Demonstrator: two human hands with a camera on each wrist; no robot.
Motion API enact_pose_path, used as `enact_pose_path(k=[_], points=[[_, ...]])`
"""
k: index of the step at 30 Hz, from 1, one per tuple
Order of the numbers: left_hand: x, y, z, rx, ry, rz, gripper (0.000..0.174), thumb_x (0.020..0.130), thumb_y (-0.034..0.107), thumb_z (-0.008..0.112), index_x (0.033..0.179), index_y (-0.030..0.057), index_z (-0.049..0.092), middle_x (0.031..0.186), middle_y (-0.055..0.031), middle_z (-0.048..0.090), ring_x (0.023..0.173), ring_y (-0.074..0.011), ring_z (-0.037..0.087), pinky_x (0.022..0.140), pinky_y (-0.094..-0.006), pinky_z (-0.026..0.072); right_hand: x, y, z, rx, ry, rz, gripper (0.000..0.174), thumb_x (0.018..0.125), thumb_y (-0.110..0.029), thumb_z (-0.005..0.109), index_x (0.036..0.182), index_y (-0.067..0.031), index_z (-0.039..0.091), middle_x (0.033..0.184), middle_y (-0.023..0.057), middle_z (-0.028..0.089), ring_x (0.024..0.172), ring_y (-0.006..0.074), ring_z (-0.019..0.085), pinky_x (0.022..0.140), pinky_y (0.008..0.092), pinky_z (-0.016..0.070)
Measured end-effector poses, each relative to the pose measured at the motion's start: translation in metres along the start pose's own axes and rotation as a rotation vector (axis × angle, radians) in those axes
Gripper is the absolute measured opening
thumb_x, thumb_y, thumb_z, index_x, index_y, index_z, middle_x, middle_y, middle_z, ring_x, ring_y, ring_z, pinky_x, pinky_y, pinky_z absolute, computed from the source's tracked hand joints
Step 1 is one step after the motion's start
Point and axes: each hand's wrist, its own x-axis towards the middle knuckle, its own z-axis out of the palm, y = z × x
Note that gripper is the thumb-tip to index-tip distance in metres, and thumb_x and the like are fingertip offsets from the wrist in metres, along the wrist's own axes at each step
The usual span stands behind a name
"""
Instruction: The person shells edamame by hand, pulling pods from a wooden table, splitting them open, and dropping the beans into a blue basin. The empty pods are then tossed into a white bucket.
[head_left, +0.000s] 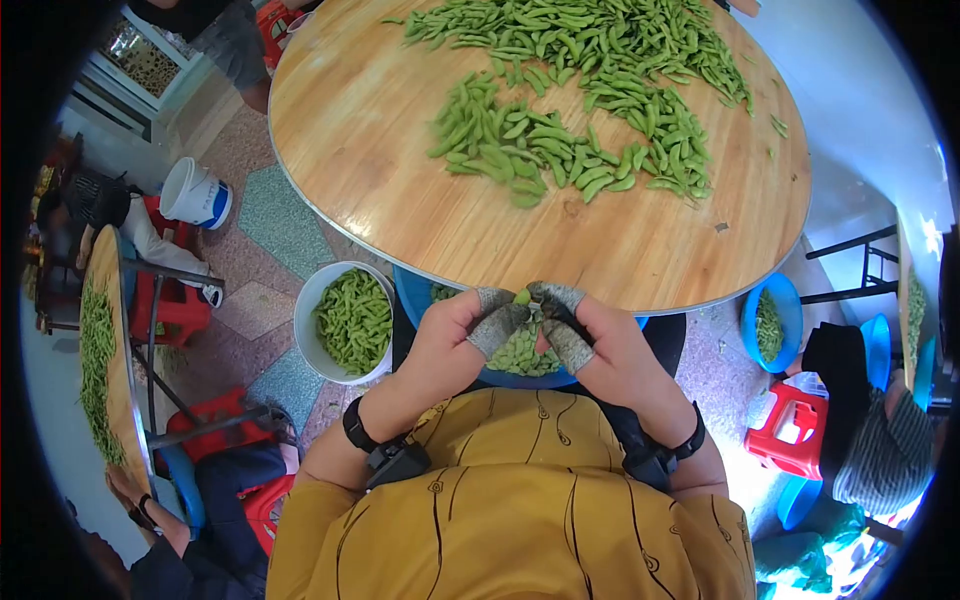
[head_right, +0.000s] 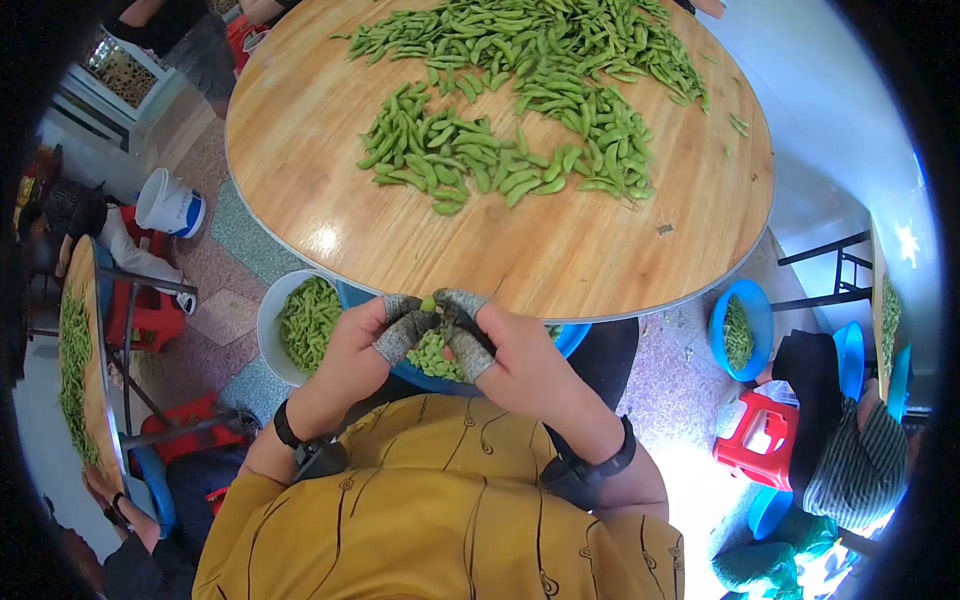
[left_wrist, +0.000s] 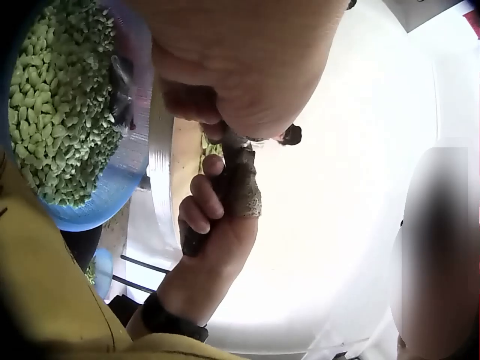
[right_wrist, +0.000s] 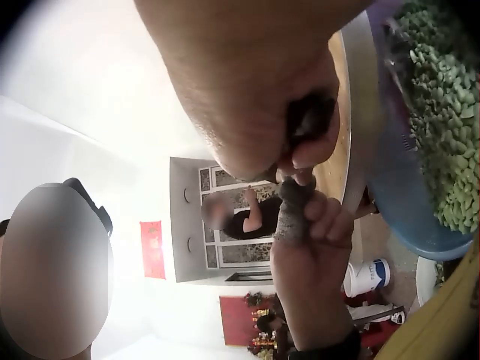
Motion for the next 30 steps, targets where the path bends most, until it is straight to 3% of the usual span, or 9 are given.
enact_pose_path(k=[4,9,10,13,15,18,20,25,30], points=[[-0.001,-0.003,0.001,0.016,0.025,0.024,0.016,0.089,0.007,0.059,0.101,-0.0009,0.063,0.093,-0.0066,0.067,0.083,-0.0121,0.062,0.073,-0.0246,0.0484,-0.001,0.003,0.003,-0.005,-0.070,0.045,0.042,0.085,-0.005,0.055,0.126,-0.0023,0.050,0.089,0.0118,0.065,0.081,0.0176,0.064,0.075,0.0292,0.0498],[-0.001,-0.004,-0.001,0.951,0.091,0.552,0.016,0.081,0.006,0.064,0.097,0.0012,0.064,0.081,-0.0181,0.060,0.072,-0.0295,0.062,0.066,-0.0313,0.0487,0.001,0.010,0.011,0.063,-0.036,0.070,0.038,0.087,-0.007,0.051,0.125,-0.0055,0.052,0.081,0.0059,0.061,0.065,0.0141,0.057,0.061,0.0265,0.0477],[-0.001,-0.008,0.000,0.950,0.085,0.551,0.016,0.081,0.006,0.064,0.097,0.0012,0.064,0.081,-0.0181,0.060,0.072,-0.0295,0.062,0.066,-0.0313,0.0487,0.002,0.010,0.012,0.254,-0.078,0.235,0.035,0.088,-0.008,0.050,0.123,-0.0070,0.053,0.078,0.0029,0.058,0.059,0.0118,0.052,0.055,0.0243,0.0433],[-0.001,-0.017,0.000,0.472,0.134,0.396,0.012,0.084,0.007,0.063,0.095,0.0018,0.063,0.074,-0.0121,0.059,0.060,-0.0231,0.056,0.057,-0.0316,0.0445,-0.003,0.008,0.013,0.683,-0.156,0.469,0.029,0.091,-0.010,0.048,0.119,-0.0099,0.055,0.075,-0.0018,0.054,0.052,0.0076,0.045,0.047,0.0209,0.0357],[-0.004,-0.018,-0.008,-0.728,-0.129,-0.326,0.014,0.087,0.013,0.062,0.097,0.0033,0.062,0.071,-0.0053,0.056,0.053,-0.0148,0.046,0.051,-0.0279,0.0366,-0.006,0.006,0.013,0.918,-0.198,0.539,0.026,0.092,-0.011,0.048,0.117,-0.0111,0.055,0.074,-0.0034,0.053,0.051,0.0058,0.042,0.045,0.0198,0.0325],[-0.006,-0.026,-0.011,-0.950,-0.291,-0.312,0.020,0.091,0.020,0.059,0.103,0.0038,0.060,0.070,0.0000,0.052,0.054,-0.0091,0.039,0.051,-0.0243,0.0314,-0.005,0.001,0.011,0.882,-0.227,0.516,0.024,0.093,-0.013,0.048,0.116,-0.0101,0.055,0.074,-0.0032,0.054,0.052,0.0043,0.042,0.045,0.0203,0.0335],[-0.007,-0.028,-0.011,-0.907,-0.248,-0.324,0.021,0.091,0.020,0.058,0.104,0.0037,0.059,0.069,-0.0006,0.051,0.054,-0.0095,0.039,0.051,-0.0249,0.0316,0.000,-0.006,0.008,0.500,-0.192,0.407,0.020,0.092,-0.013,0.053,0.111,-0.0079,0.057,0.075,-0.0031,0.055,0.054,0.0030,0.043,0.046,0.0197,0.0338],[-0.010,-0.026,-0.009,-0.867,-0.197,-0.317,0.019,0.093,0.019,0.053,0.104,0.0039,0.058,0.064,-0.0012,0.047,0.053,-0.0104,0.038,0.050,-0.0260,0.0310,0.013,0.009,0.011,0.490,-0.132,0.379,0.016,0.089,-0.012,0.059,0.103,-0.0050,0.060,0.074,-0.0032,0.057,0.060,0.0033,0.047,0.050,0.0191,0.0366],[-0.012,-0.029,-0.013,-1.265,-0.487,-0.388,0.019,0.096,0.020,0.046,0.098,0.0044,0.057,0.062,-0.0010,0.043,0.052,-0.0107,0.036,0.049,-0.0266,0.0308,0.014,0.011,0.018,0.495,-0.158,0.194,0.014,0.088,-0.010,0.061,0.100,-0.0034,0.061,0.076,-0.0029,0.059,0.066,0.0040,0.052,0.056,0.0196,0.0420]])
